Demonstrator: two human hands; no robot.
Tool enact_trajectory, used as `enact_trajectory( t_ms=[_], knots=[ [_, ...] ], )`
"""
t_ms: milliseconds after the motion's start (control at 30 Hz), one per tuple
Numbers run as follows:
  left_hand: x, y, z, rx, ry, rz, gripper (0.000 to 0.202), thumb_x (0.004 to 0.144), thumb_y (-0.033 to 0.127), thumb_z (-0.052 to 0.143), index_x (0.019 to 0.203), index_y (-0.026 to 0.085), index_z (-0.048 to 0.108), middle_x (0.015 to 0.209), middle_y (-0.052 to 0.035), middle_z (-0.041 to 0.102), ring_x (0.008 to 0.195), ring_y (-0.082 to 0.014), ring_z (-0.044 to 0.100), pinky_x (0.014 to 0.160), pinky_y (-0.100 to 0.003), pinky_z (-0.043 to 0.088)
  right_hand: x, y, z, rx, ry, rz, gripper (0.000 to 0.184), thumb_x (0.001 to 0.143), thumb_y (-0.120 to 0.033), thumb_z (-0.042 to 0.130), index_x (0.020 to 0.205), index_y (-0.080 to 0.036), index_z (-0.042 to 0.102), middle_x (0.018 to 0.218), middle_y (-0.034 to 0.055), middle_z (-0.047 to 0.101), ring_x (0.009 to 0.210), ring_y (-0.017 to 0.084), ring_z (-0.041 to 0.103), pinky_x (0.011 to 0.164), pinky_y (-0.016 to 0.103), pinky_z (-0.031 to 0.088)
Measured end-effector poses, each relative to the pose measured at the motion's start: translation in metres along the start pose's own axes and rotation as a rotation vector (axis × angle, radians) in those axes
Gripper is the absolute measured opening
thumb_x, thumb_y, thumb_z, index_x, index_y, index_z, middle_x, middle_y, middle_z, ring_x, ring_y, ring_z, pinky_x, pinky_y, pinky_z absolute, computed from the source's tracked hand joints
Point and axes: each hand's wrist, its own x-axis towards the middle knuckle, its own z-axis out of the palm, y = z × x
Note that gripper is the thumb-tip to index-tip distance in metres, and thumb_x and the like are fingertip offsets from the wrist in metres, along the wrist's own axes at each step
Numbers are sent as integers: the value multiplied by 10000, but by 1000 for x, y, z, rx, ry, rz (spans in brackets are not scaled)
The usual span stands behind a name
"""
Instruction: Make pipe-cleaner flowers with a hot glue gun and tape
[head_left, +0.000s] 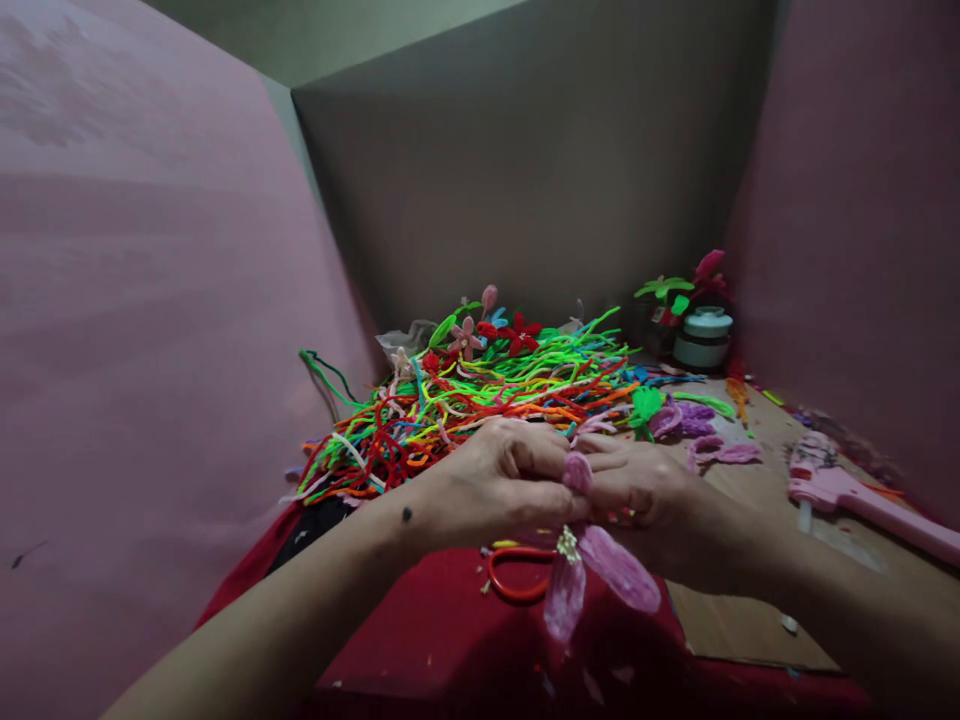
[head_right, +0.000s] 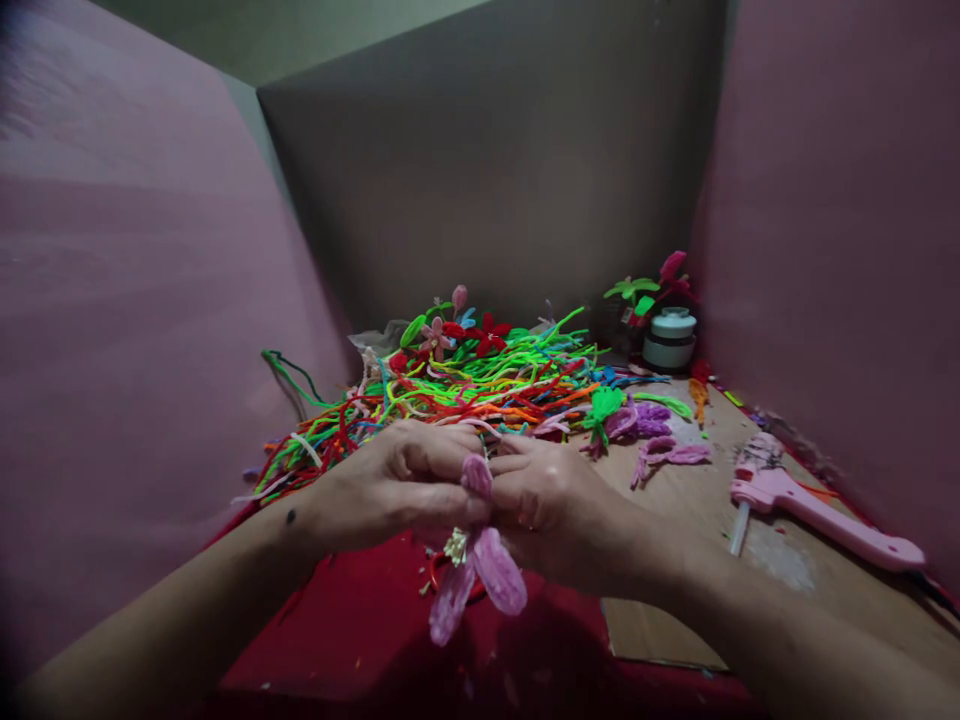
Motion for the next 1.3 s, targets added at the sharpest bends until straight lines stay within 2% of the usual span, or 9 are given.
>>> enact_trajectory(
  t_ms=[100,267,533,833,933,1033,1133,1200,1300],
  knots=[
    [-1,-6,5,-199,103,-191,172,744,224,577,603,131,544,552,53,374,515,-62,328,475,-212,247,1,-1,-3,-30,27,6,219,813,-63,486,773,-202,650,729,-8,656,719,114,583,869,313,408],
    [-1,-13,4,-269,132,-284,288,732,348,610,571,133,506,523,65,337,482,-52,258,455,-218,188,-3,8,3,53,127,-8,149,844,-189,540,780,-215,672,679,-9,653,670,124,546,811,331,419],
    [6,-28,11,-195,466,-116,336,791,402,546,594,148,450,551,69,326,495,-50,269,459,-194,209,-3,18,9,292,247,110,154,823,-285,589,753,-207,702,820,26,671,791,156,577,754,285,451],
    [30,-58,20,-478,419,-127,385,791,518,509,670,158,443,571,62,361,480,-56,296,466,-201,256,-9,24,12,227,336,186,150,810,-274,590,759,-207,714,756,32,665,746,169,588,744,319,472],
    [25,-53,15,-217,654,-111,361,830,503,457,746,156,509,618,36,436,529,-83,382,508,-215,333,-8,24,10,193,362,190,145,812,-249,576,779,-216,714,746,25,665,751,166,583,766,331,465],
    [10,-42,14,246,996,160,325,879,440,402,1020,189,555,923,-42,580,836,-149,526,754,-273,423,-6,24,9,200,403,243,150,805,-250,576,751,-201,707,721,28,657,726,167,580,718,319,475],
    [1,-37,20,763,824,554,512,828,533,441,1223,213,499,1216,-103,536,1148,-246,437,987,-416,333,-5,24,10,244,415,279,140,803,-240,574,749,-193,693,755,31,660,742,167,585,696,306,479],
    [1,-41,26,952,667,633,580,810,562,445,1255,192,487,1305,-126,484,1244,-271,352,1035,-444,290,-5,24,11,317,424,294,116,793,-222,581,751,-197,687,764,23,659,738,160,588,684,293,485],
    [6,-53,34,1088,586,672,525,828,514,455,1258,216,497,1382,-108,423,1299,-284,291,1062,-485,252,-6,22,11,451,399,357,100,773,-215,602,763,-193,698,808,31,662,764,157,590,667,271,491]
  ],
)
